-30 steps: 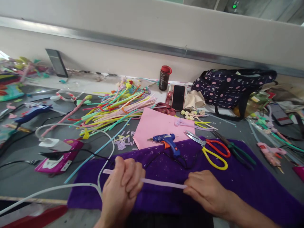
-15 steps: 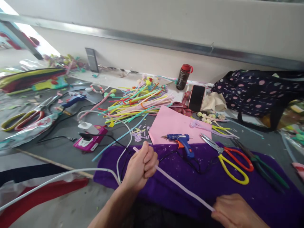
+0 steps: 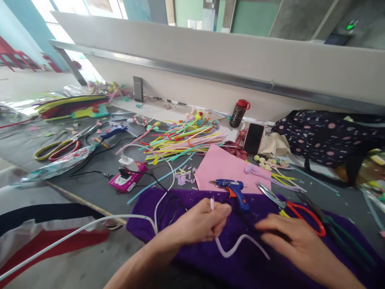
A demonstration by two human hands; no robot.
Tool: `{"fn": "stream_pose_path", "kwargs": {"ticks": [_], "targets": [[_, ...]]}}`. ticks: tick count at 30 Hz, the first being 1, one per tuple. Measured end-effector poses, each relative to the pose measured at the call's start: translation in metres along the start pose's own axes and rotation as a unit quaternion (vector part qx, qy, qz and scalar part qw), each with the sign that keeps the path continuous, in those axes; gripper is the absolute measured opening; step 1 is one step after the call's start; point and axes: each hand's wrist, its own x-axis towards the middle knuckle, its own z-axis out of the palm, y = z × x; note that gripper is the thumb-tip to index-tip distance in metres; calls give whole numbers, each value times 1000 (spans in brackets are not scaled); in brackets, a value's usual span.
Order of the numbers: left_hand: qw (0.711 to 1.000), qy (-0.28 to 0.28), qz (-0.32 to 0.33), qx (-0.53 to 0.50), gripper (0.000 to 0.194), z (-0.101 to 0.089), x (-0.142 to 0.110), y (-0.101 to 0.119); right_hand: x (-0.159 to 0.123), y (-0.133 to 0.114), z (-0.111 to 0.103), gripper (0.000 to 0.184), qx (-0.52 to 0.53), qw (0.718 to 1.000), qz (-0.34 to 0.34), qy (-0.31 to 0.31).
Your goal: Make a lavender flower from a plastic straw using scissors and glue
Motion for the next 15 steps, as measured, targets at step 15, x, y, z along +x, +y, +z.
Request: {"fn": "stream_pose_path", "kwargs": {"ticks": [15], "targets": [[992, -53, -50, 99, 44, 13, -6, 5, 89, -68, 6, 14, 119, 974, -193, -12]]}}
